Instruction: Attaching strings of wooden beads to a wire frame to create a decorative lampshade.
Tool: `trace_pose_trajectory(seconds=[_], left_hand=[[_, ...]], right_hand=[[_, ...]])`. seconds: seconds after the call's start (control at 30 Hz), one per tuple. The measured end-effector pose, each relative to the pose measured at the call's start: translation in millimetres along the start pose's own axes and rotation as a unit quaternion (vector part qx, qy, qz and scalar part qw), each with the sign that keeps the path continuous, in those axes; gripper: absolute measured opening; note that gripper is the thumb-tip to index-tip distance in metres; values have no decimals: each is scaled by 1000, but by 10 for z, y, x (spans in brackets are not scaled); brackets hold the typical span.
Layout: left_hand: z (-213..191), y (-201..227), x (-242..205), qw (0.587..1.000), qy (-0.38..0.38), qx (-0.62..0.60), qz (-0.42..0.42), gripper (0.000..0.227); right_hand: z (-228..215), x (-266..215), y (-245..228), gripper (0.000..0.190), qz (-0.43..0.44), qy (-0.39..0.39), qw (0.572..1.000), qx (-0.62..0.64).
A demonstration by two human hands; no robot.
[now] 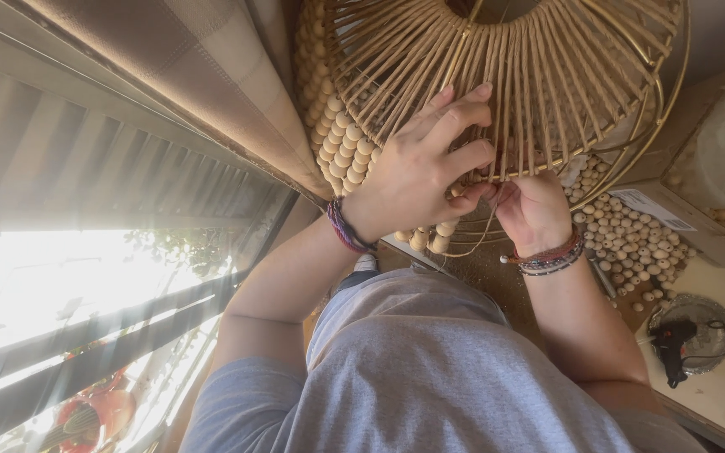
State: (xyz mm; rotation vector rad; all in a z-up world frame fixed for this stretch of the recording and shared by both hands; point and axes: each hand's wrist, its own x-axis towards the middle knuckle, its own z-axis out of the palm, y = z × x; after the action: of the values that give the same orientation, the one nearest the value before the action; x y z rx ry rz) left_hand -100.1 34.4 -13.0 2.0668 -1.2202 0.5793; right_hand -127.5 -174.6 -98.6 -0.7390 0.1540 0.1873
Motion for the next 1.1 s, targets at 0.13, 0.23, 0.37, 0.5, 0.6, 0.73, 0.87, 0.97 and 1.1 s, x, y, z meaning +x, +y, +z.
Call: trace_pose_trajectory(seconds=[0.13, 0.23, 0.37, 0.5, 0.6, 0.73, 0.87, 0.97, 1.1], left_hand=[[72, 120, -21, 999, -13, 2, -47, 32], [74, 148, -15, 998, -1, 11, -58, 30], [50, 121, -22, 998, 18, -1, -56, 34], [43, 103, -39, 998, 1, -9, -69, 40], [40, 99, -41, 997, -11, -8, -76, 43], [-13, 123, -21, 995, -16, -26, -92, 49], [31, 116, 10, 994, 44, -40, -92, 42], [156, 191, 20, 992, 46, 6, -114, 31], [204, 219, 44, 990, 40, 51, -123, 25]], right_hand=[[2, 61, 32, 29, 33, 66, 997, -19], [31, 98, 60, 31, 40, 57, 998, 10], [30, 120, 101, 36, 48, 49, 996, 63], [-6, 141, 135, 39, 54, 46, 992, 100], [-70, 119, 173, 42, 60, 43, 988, 137], [-135, 75, 188, 44, 29, -29, 997, 73], [-98, 13, 187, 46, -5, -30, 999, 32], [-2, -4, 157, 48, -34, -40, 999, -1], [86, -66, 134, 50, -61, -44, 997, -36]])
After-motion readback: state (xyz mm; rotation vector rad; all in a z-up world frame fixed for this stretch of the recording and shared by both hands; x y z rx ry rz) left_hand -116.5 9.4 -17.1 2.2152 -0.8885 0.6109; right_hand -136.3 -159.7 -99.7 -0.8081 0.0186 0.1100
